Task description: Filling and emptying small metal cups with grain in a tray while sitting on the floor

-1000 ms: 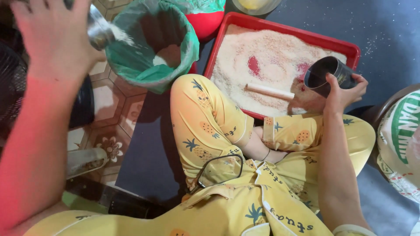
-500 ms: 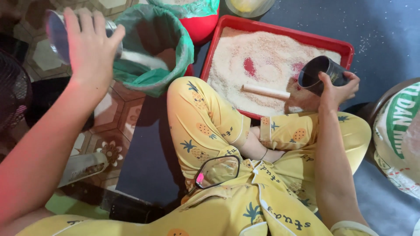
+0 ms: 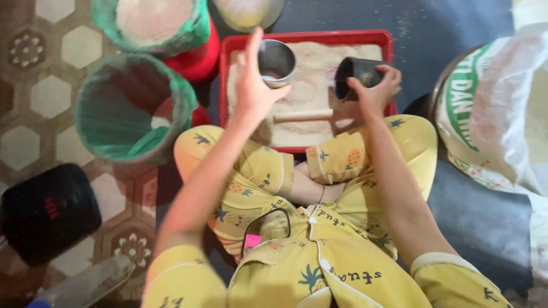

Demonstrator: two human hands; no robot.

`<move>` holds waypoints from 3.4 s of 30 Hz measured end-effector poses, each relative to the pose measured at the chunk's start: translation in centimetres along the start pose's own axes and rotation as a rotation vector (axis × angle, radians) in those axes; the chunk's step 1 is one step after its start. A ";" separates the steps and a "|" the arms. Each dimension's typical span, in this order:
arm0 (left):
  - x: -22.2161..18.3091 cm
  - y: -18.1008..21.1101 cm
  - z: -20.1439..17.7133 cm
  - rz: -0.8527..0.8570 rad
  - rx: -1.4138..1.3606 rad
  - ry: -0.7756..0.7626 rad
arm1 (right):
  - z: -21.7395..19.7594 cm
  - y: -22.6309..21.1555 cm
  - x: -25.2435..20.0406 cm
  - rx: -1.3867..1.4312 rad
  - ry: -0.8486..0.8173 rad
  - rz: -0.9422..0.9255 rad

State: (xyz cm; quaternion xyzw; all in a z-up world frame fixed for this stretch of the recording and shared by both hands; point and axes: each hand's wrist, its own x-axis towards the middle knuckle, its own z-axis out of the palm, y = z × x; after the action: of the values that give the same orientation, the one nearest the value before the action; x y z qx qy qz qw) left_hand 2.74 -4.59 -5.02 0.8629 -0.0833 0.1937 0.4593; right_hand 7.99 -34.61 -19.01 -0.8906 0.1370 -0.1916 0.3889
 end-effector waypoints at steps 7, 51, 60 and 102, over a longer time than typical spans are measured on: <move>-3.0 -10.8 15.5 -0.370 0.293 -0.109 | 1.1 1.4 -0.5 0.047 -0.006 -0.035; -20.6 -2.4 -17.2 -1.183 -0.649 0.303 | 1.0 -1.1 -1.1 -0.056 -0.170 -0.122; -13.9 -0.2 -13.3 -0.652 0.672 -0.432 | 1.9 -0.3 -1.5 -0.130 -0.251 -0.134; -0.5 -15.0 9.6 -0.432 0.492 0.063 | 0.5 -1.3 -1.3 0.007 -0.138 -0.062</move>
State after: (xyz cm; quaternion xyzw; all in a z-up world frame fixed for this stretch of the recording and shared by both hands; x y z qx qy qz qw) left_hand 9.56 -4.09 -21.49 0.9392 0.1650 0.1329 0.2701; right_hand 7.20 -32.92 -18.72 -0.9041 0.0816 -0.1419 0.3946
